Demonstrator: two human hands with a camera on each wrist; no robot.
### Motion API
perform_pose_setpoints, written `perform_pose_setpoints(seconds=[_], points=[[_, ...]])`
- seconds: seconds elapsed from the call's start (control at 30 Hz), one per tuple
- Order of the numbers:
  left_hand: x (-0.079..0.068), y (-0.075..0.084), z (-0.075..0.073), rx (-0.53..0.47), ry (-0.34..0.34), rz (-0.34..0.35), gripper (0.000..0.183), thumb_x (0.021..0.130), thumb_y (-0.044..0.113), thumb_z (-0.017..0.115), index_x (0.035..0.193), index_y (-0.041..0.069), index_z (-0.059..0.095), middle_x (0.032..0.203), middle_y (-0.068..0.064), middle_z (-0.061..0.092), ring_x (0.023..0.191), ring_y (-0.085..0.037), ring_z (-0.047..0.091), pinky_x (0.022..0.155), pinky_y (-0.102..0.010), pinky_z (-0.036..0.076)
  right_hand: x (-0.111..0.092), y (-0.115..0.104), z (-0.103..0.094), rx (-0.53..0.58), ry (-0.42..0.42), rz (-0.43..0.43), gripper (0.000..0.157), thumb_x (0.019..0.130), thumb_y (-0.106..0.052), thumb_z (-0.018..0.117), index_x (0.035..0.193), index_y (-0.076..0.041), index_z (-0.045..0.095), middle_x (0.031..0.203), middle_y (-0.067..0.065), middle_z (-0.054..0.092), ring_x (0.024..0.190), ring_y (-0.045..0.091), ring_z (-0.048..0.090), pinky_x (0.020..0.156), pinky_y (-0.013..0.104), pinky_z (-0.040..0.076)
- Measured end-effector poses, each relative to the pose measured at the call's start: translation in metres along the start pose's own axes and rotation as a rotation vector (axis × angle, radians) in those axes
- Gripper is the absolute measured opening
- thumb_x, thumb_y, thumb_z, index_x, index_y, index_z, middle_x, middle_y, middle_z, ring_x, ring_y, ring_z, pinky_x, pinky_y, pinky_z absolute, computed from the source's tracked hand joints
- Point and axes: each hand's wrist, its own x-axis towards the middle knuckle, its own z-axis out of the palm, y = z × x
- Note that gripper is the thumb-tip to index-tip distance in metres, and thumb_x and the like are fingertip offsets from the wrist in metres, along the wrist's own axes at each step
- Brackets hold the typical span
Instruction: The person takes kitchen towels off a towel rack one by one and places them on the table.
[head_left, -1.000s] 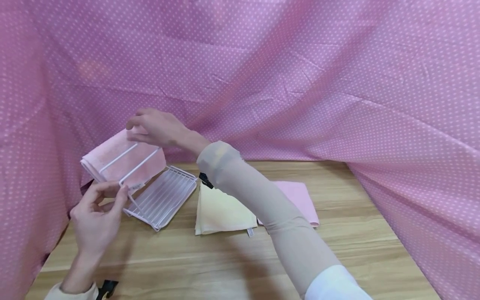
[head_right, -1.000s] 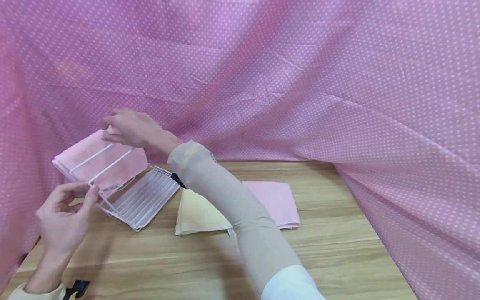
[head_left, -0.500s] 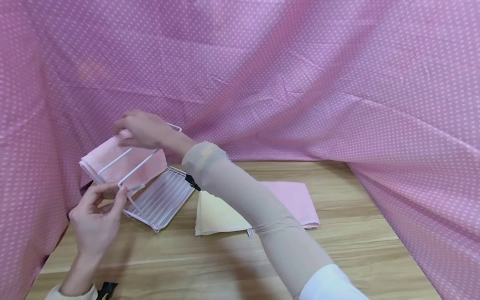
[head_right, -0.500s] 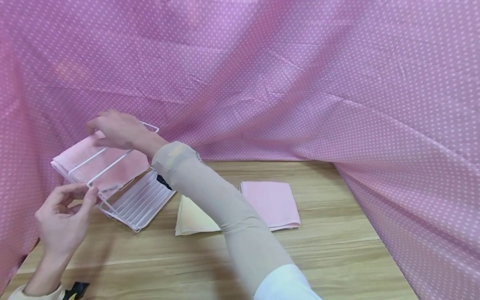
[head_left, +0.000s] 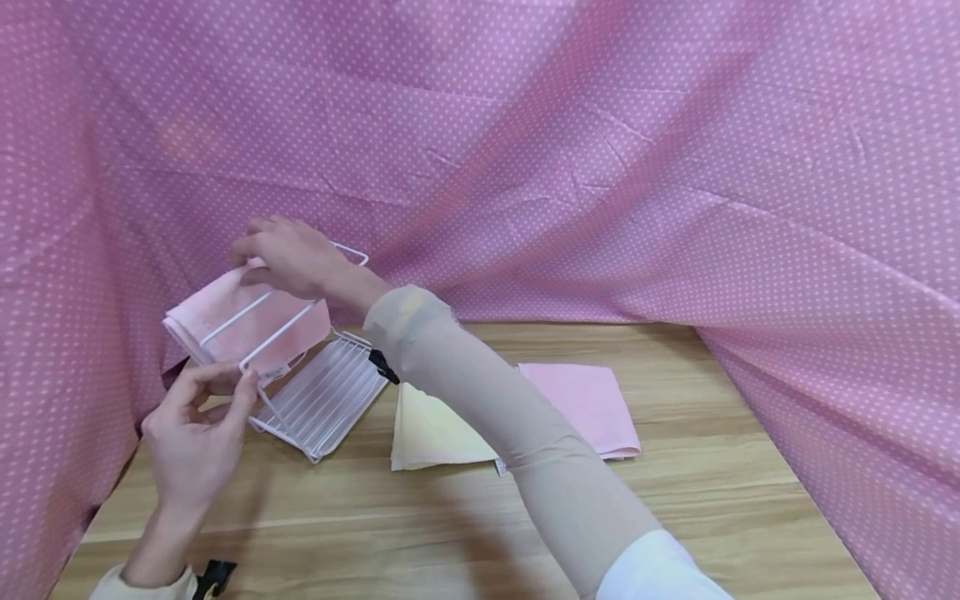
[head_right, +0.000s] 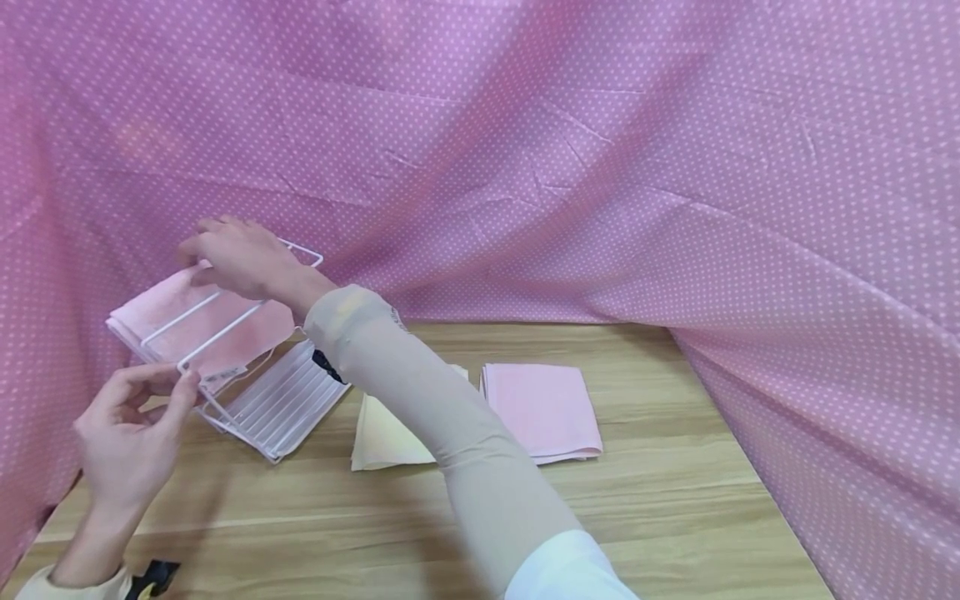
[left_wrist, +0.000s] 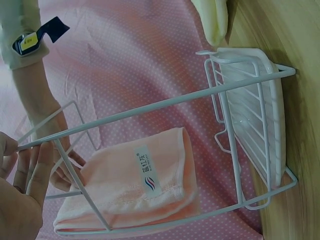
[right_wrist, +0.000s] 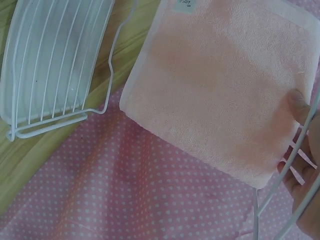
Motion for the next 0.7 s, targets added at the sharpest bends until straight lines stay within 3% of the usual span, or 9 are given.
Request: perform_pose_setpoints(seconds=[0.1, 0.3, 0.5, 0.7], points=[[0.000, 0.000, 0.001, -0.004, 0.002, -0.006, 0.018, 0.091, -0.009, 0.071, 0.099, -0.024, 0.065, 0.091, 0.021, 0.073, 0.077, 0.013, 0.067, 0.067, 0.000, 0.057, 0.000, 0.001, 0.001, -0.005, 0.016, -0.004, 0.035, 0.103, -0.048, 0.061, 0.136, -0.036, 0.067, 0.143, -0.014, 0.062, 0.134, 0.004, 0.053, 0.114, 0.012, 0.041], [0.001, 0.000, 0.002, -0.003, -0.004, -0.017, 0.014, 0.086, -0.020, 0.068, 0.099, -0.025, 0.064, 0.091, 0.025, 0.072, 0.076, 0.014, 0.067, 0.066, -0.001, 0.058, -0.003, 0.002, 0.001, 0.046, 0.029, -0.004, 0.033, 0.103, -0.048, 0.061, 0.132, -0.035, 0.069, 0.144, -0.015, 0.061, 0.136, 0.003, 0.051, 0.118, 0.010, 0.038], [0.000, 0.000, 0.002, -0.052, 0.017, -0.033, 0.026, 0.092, -0.005, 0.073, 0.099, -0.027, 0.062, 0.091, 0.021, 0.072, 0.076, 0.012, 0.068, 0.066, 0.000, 0.057, -0.006, 0.007, -0.002, 0.044, 0.068, -0.059, 0.033, 0.105, -0.047, 0.058, 0.132, -0.032, 0.069, 0.142, -0.012, 0.063, 0.132, 0.004, 0.055, 0.110, 0.010, 0.044], [0.002, -0.002, 0.001, -0.032, 0.022, -0.028, 0.021, 0.091, -0.008, 0.072, 0.099, -0.025, 0.064, 0.091, 0.020, 0.074, 0.076, 0.012, 0.068, 0.066, -0.001, 0.058, -0.011, 0.014, -0.010, 0.032, 0.103, -0.102, 0.036, 0.106, -0.046, 0.058, 0.135, -0.029, 0.069, 0.142, -0.010, 0.064, 0.132, 0.005, 0.058, 0.112, 0.009, 0.044]])
